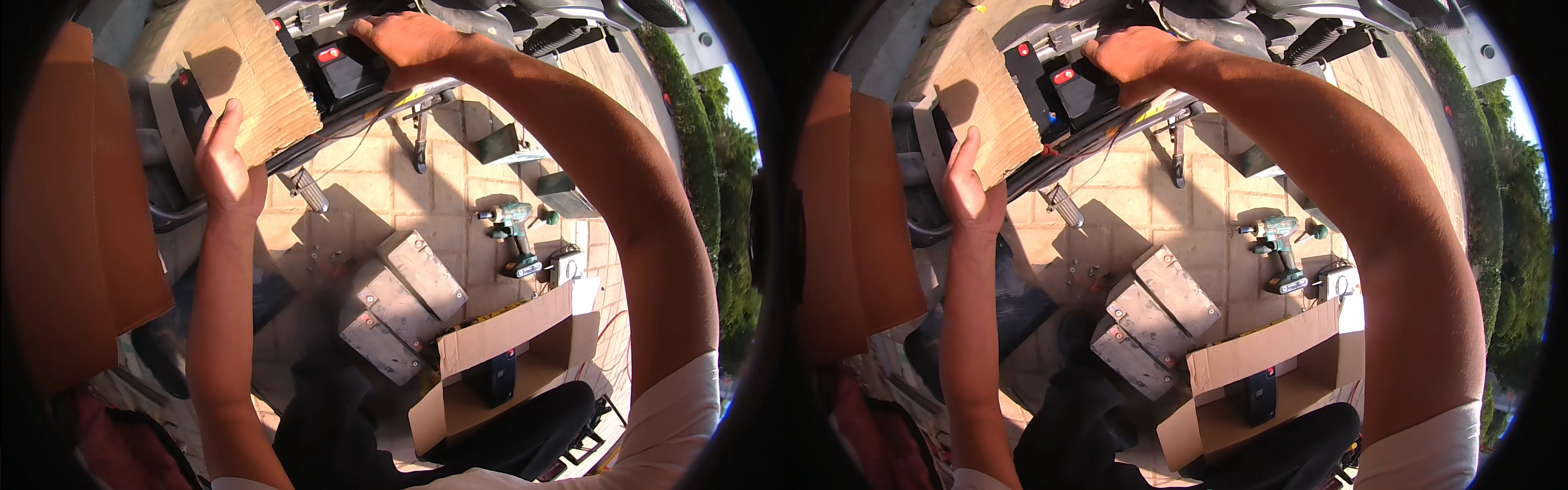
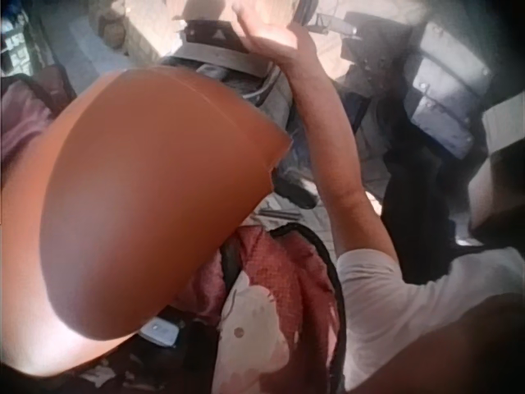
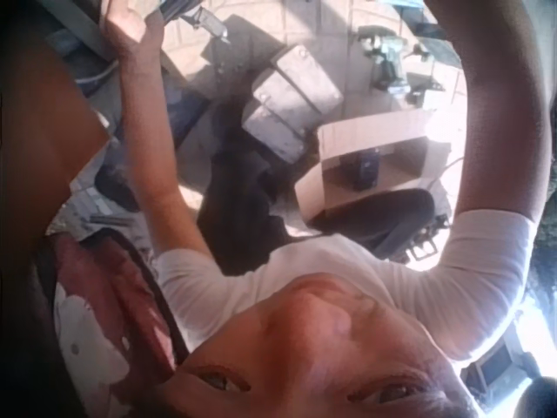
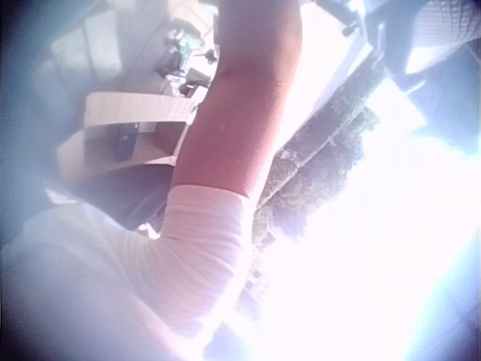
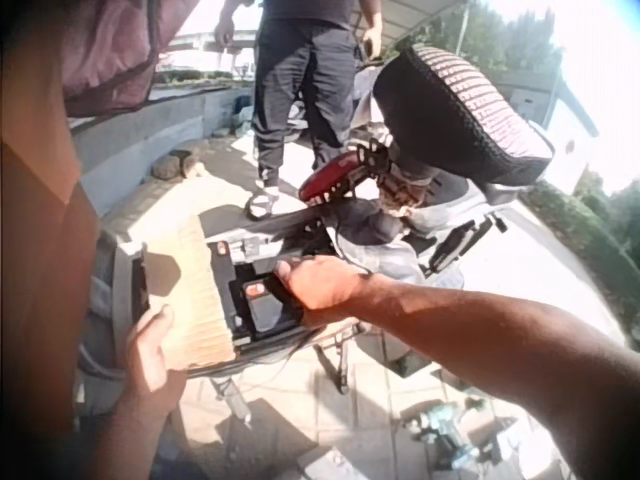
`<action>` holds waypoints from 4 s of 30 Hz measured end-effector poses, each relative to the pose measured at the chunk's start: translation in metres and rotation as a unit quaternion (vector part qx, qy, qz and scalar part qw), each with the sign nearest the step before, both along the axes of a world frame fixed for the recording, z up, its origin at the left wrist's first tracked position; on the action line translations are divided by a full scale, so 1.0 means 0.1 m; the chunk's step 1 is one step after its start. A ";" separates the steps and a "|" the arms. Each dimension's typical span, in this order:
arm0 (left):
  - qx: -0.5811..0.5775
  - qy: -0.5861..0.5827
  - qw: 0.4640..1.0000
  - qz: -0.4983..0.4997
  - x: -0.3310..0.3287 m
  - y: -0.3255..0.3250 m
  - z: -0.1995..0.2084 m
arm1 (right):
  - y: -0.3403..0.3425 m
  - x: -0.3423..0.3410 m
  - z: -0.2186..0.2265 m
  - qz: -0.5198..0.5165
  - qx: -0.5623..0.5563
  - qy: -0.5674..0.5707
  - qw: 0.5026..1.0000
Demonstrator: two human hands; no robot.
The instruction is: The person retrieves a yellow box from a cluttered workshop, carries it outside, and opens it to reveal several batteries. They then sit on the ground and install the batteries one by one into the battery compartment of an electric scooter.
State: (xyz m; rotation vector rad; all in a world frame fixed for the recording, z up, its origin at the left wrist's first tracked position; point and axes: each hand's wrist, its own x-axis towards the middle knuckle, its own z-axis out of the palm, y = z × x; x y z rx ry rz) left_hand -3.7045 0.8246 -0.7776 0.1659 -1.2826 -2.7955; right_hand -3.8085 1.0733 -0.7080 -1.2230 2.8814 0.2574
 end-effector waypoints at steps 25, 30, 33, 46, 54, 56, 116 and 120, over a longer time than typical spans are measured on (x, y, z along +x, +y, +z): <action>-0.229 0.087 0.966 -0.076 -0.33 0.51 0.52 | 0.10 0.22 0.39 -0.232 -0.611 -0.407 0.638; -0.419 0.126 0.883 -0.170 -0.48 0.84 0.41 | 0.71 0.63 0.16 -0.211 -0.673 -0.387 0.593; -0.777 0.218 0.590 -0.029 -0.59 0.64 0.20 | 1.23 1.13 -0.31 -0.355 -0.599 -0.353 0.626; -0.777 0.266 0.569 -0.048 -0.79 0.52 -0.11 | 0.47 0.36 -0.14 -0.022 -0.144 0.123 0.982; -0.684 0.273 0.675 -0.039 -0.77 0.59 -0.02 | 0.27 -0.19 -0.09 -0.033 -0.038 -0.043 0.998; -0.687 0.284 0.668 -0.040 -0.80 0.57 -0.01 | 0.30 -0.20 -0.06 -0.031 -0.044 -0.058 0.997; -0.729 0.379 0.530 -0.210 1.48 1.28 -0.27 | 1.22 3.40 -0.91 -0.336 -0.327 -0.079 0.880; -0.715 0.323 0.578 -0.227 1.72 1.22 -0.34 | 1.52 3.79 -0.76 -0.408 -0.391 -0.171 0.807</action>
